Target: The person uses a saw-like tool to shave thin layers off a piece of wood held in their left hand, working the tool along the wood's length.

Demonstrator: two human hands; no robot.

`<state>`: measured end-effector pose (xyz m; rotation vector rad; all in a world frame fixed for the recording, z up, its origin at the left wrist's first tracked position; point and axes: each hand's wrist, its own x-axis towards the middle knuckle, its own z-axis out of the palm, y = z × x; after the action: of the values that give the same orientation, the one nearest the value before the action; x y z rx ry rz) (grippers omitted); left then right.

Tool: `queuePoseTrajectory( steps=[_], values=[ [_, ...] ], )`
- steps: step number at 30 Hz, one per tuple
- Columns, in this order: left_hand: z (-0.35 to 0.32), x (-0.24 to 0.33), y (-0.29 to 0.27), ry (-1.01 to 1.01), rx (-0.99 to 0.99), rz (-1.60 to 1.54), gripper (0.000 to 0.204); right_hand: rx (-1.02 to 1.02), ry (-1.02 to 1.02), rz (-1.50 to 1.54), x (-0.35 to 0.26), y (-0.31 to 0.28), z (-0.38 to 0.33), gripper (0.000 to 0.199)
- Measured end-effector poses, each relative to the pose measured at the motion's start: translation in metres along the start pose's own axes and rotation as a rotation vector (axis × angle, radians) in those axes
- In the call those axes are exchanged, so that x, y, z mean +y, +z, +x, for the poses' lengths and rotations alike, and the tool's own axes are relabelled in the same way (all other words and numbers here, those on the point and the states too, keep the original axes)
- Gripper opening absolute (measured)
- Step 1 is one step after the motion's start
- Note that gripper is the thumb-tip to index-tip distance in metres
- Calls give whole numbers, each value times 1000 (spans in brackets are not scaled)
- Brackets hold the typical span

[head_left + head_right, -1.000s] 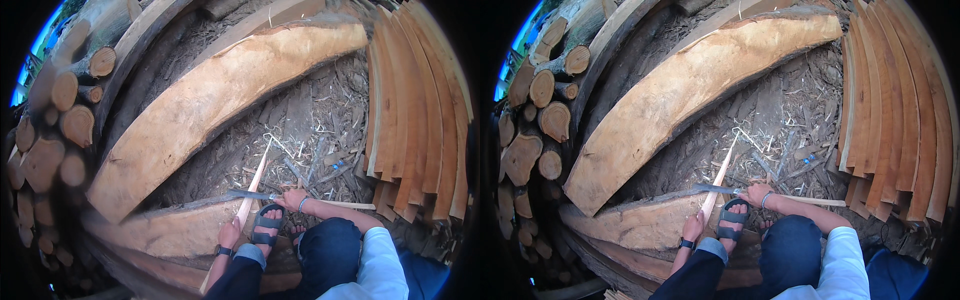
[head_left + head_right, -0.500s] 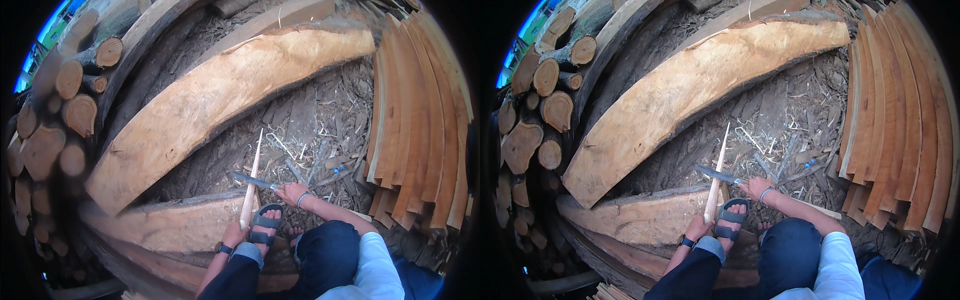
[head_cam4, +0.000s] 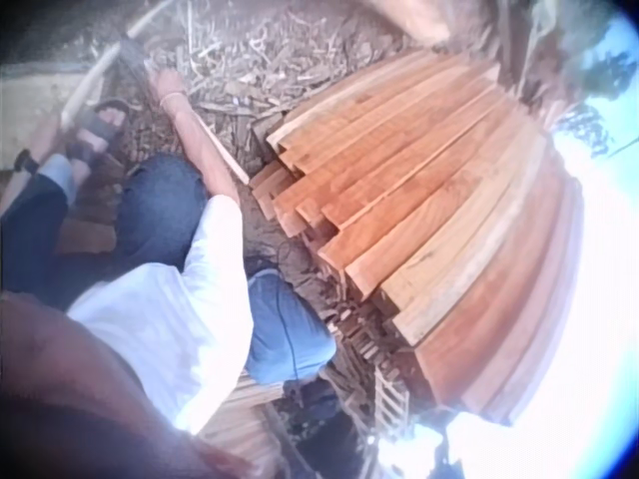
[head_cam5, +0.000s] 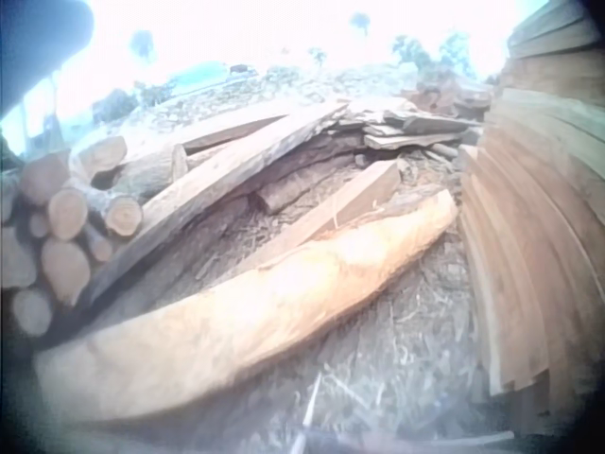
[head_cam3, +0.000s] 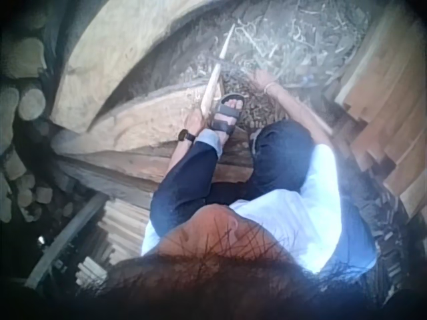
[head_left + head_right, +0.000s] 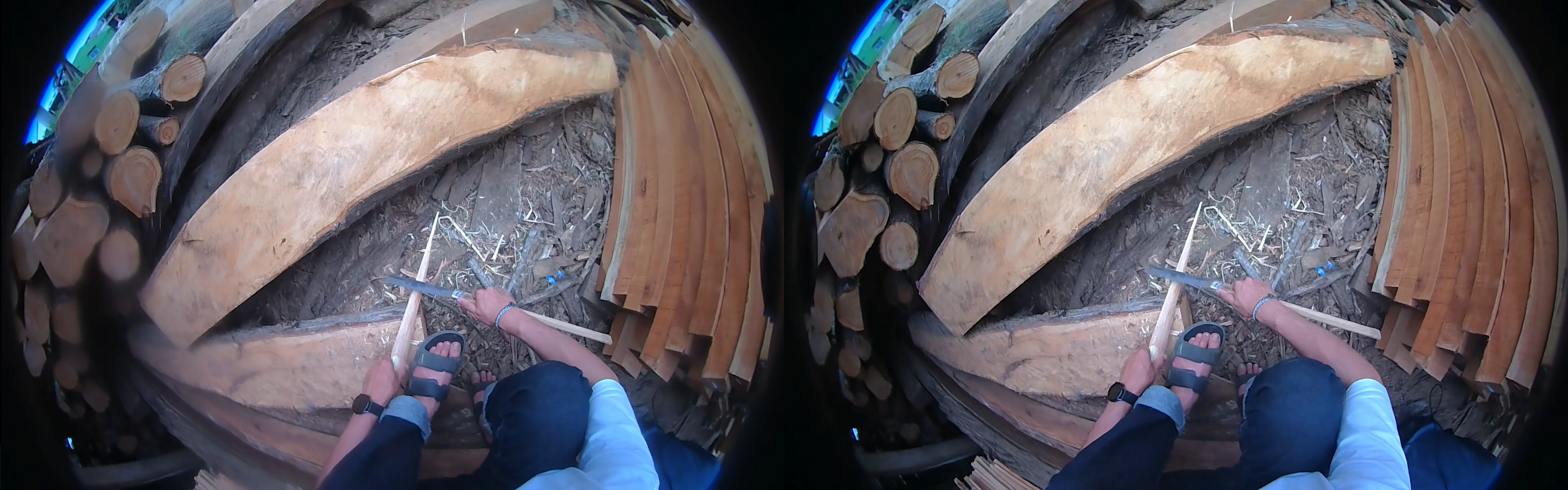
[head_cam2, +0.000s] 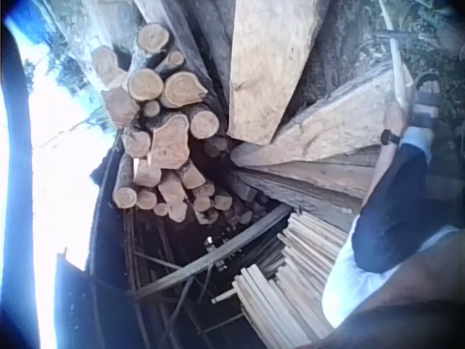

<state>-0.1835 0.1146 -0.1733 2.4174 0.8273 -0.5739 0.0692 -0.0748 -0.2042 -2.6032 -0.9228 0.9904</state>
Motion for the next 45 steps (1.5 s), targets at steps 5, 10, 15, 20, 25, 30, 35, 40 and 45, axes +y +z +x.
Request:
queuePoseTrajectory(
  steps=[5,10,15,20,25,30,35,40,45],
  values=[
    [4,-6,3,40,33,30,43,88,-207,-55,-10,36,-12,71],
    [2,-3,-2,43,50,64,40,51,-39,12,8,8,10,70],
    [-2,-6,-1,90,97,83,37,-48,-211,-42,-17,30,-20,70],
    [-4,-3,-4,72,69,122,35,14,-34,-43,18,-3,24,72],
    [-2,1,-7,55,74,95,34,15,-280,-128,-16,22,0,73],
    [-5,-2,-10,67,32,80,41,-107,-202,-228,-3,-24,31,70],
    [-3,-3,-9,44,26,71,40,-76,-139,-87,-2,8,18,76],
    [-7,-3,-9,62,78,55,37,-158,-178,-229,-7,-25,17,75],
    [-1,6,-16,53,17,63,41,-67,-94,-134,9,-18,36,74]
  ],
)
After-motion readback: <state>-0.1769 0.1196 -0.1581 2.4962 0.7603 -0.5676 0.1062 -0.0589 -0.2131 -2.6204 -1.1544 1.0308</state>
